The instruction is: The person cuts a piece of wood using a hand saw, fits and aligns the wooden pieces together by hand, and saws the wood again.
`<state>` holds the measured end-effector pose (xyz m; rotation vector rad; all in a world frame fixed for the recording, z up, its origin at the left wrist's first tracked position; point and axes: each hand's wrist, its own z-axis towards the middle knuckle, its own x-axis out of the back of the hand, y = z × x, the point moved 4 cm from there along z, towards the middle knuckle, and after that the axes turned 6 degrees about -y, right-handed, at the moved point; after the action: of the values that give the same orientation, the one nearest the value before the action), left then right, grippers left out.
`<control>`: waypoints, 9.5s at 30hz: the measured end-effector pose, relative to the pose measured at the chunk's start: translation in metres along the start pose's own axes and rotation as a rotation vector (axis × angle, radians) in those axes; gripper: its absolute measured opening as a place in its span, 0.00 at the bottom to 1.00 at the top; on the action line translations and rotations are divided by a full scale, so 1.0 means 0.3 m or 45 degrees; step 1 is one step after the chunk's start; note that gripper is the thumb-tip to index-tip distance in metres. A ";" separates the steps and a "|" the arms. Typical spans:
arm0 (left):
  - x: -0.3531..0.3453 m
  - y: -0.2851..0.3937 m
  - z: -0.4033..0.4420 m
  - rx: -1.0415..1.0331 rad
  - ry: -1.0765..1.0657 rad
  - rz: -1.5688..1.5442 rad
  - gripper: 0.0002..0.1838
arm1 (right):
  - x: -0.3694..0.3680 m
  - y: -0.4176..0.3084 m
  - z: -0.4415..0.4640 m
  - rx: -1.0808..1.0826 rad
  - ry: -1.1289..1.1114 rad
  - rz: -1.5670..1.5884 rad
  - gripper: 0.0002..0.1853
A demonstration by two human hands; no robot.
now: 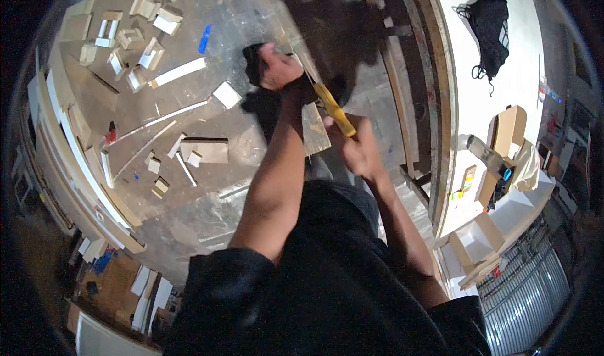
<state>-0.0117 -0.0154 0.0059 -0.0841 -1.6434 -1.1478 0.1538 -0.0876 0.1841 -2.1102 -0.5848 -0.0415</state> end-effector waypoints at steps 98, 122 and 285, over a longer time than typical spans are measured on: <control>0.745 -0.122 -0.229 0.642 -1.258 -1.696 0.24 | 0.103 0.294 -0.203 0.244 0.461 0.043 0.23; 1.211 -0.586 -0.273 0.359 -1.278 -1.306 0.16 | -0.465 0.475 -0.153 0.875 -0.085 -1.067 0.25; 1.809 -1.413 0.046 -0.575 -0.746 -0.614 0.19 | -1.858 -0.006 -0.371 -0.345 -0.277 0.322 0.11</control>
<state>-0.4897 -0.4862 0.1618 -0.3556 -1.9310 -1.9958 -0.3203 -0.3930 0.1128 -2.4582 -0.4531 0.2684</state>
